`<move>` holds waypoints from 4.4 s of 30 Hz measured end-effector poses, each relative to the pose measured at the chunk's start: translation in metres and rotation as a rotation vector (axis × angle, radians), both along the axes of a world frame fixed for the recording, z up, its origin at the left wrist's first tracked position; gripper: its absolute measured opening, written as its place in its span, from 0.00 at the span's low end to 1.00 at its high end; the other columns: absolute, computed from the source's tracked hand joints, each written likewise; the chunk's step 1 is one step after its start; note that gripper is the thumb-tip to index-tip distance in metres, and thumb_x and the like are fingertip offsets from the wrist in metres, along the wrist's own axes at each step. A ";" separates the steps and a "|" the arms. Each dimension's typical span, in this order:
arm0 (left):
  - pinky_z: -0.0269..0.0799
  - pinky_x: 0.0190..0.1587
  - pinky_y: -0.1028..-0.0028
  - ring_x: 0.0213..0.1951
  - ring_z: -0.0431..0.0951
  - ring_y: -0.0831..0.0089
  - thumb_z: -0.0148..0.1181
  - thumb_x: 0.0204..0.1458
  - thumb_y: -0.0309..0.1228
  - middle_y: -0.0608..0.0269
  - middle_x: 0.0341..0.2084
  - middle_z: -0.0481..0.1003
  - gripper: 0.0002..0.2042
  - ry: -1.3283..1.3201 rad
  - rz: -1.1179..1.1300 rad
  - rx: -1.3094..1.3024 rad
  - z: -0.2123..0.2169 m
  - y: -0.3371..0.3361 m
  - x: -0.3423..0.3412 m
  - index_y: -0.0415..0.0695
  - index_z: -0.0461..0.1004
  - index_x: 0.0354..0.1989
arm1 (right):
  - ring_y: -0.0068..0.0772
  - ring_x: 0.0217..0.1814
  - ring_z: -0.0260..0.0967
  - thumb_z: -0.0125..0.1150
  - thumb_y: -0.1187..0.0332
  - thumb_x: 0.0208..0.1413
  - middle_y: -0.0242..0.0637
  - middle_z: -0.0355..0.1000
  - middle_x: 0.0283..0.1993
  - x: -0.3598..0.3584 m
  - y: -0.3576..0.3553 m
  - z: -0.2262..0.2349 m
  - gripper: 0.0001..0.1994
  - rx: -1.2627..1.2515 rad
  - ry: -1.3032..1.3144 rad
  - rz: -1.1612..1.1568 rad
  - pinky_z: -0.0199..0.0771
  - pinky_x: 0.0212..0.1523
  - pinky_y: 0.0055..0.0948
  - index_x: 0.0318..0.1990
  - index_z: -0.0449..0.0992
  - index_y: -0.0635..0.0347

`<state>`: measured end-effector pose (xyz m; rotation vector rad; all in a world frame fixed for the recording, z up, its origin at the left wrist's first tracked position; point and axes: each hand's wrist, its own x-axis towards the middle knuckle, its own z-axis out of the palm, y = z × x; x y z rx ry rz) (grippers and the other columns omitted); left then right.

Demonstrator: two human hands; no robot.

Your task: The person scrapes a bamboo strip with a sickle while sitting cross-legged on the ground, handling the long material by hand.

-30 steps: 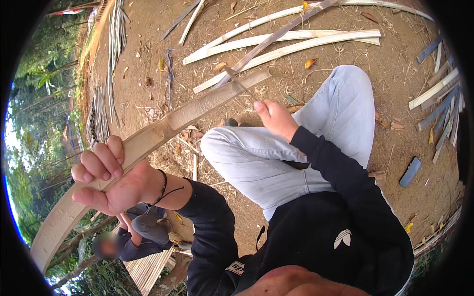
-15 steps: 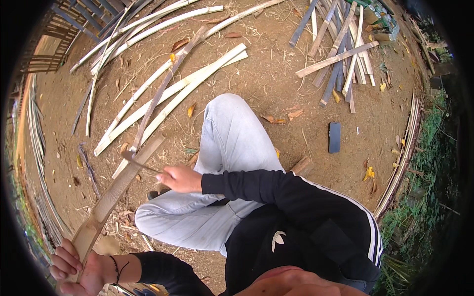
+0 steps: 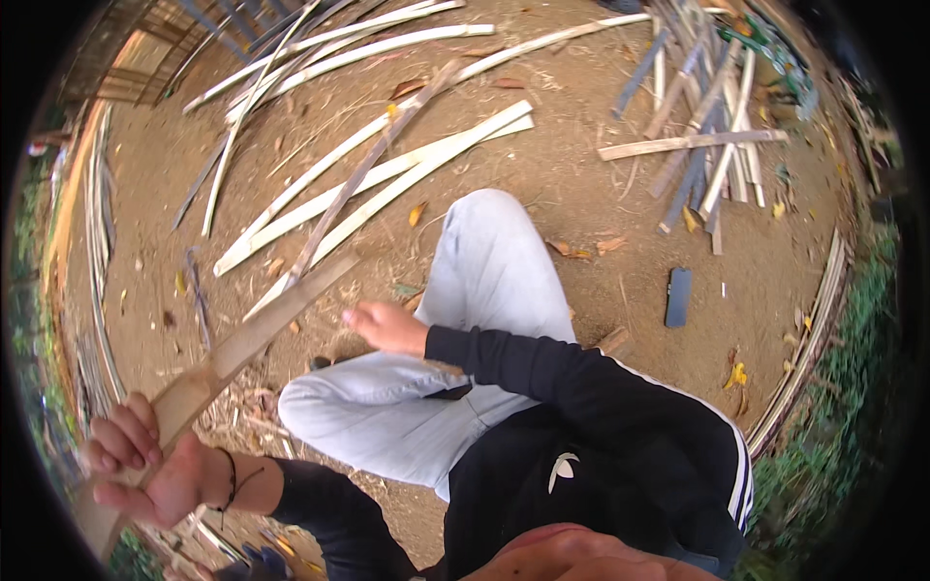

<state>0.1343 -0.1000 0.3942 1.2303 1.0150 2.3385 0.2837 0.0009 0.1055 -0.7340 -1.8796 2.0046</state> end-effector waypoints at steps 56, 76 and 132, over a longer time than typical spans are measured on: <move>0.52 0.20 0.80 0.14 0.58 0.82 0.62 0.47 0.56 0.74 0.16 0.59 0.27 0.317 -0.017 -0.042 -0.011 0.002 0.019 0.45 0.59 0.35 | 0.23 0.17 0.59 0.41 0.39 0.61 0.31 0.58 0.15 0.032 0.008 0.080 0.30 -0.335 0.427 0.325 0.57 0.20 0.25 0.30 0.67 0.63; 0.50 0.17 0.80 0.13 0.57 0.82 0.60 0.48 0.58 0.73 0.16 0.59 0.28 0.362 0.005 0.001 -0.018 0.001 0.021 0.44 0.59 0.37 | 0.18 0.19 0.55 0.42 0.46 0.61 0.30 0.58 0.19 0.029 0.000 0.087 0.24 -0.499 0.419 0.379 0.58 0.22 0.22 0.28 0.66 0.61; 0.53 0.17 0.81 0.12 0.53 0.82 0.42 0.57 0.61 0.73 0.12 0.56 0.28 0.071 0.318 0.088 -0.010 0.008 -0.064 0.48 0.59 0.19 | 0.20 0.20 0.55 0.47 0.53 0.60 0.26 0.59 0.24 -0.024 0.066 0.053 0.11 -1.099 0.225 -0.011 0.58 0.19 0.25 0.39 0.63 0.48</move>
